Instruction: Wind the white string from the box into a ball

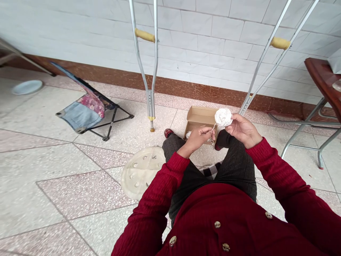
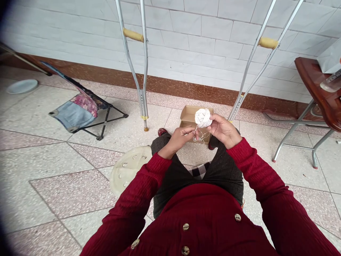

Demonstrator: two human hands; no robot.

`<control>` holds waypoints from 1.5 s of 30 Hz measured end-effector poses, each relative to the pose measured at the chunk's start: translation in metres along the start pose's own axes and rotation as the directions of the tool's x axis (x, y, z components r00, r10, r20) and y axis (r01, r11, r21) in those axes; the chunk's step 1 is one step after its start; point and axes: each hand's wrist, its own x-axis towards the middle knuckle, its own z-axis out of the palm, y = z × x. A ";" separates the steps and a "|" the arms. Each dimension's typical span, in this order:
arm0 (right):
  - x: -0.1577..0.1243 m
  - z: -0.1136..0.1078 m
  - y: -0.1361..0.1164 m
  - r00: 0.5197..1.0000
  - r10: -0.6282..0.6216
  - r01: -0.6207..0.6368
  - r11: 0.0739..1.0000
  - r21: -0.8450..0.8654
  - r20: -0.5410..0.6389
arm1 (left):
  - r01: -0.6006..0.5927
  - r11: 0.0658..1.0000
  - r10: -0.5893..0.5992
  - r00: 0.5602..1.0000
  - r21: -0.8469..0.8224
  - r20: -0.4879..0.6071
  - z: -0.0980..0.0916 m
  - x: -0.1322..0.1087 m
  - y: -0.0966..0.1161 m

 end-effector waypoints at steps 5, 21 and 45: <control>0.005 -0.002 -0.014 0.995 -0.099 0.099 0.995 0.001 -0.019 | -0.010 0.999 0.004 0.990 0.049 0.138 -0.002 -0.011 -0.010; 0.047 -0.036 0.032 0.807 -0.457 0.458 0.085 -0.885 0.373 | 0.064 0.997 -0.073 0.968 0.044 0.242 -0.015 -0.024 0.005; 0.005 -0.058 0.063 0.939 0.166 -0.083 0.959 -0.271 0.301 | 0.155 0.972 -0.105 0.958 -0.177 0.266 -0.022 -0.020 -0.026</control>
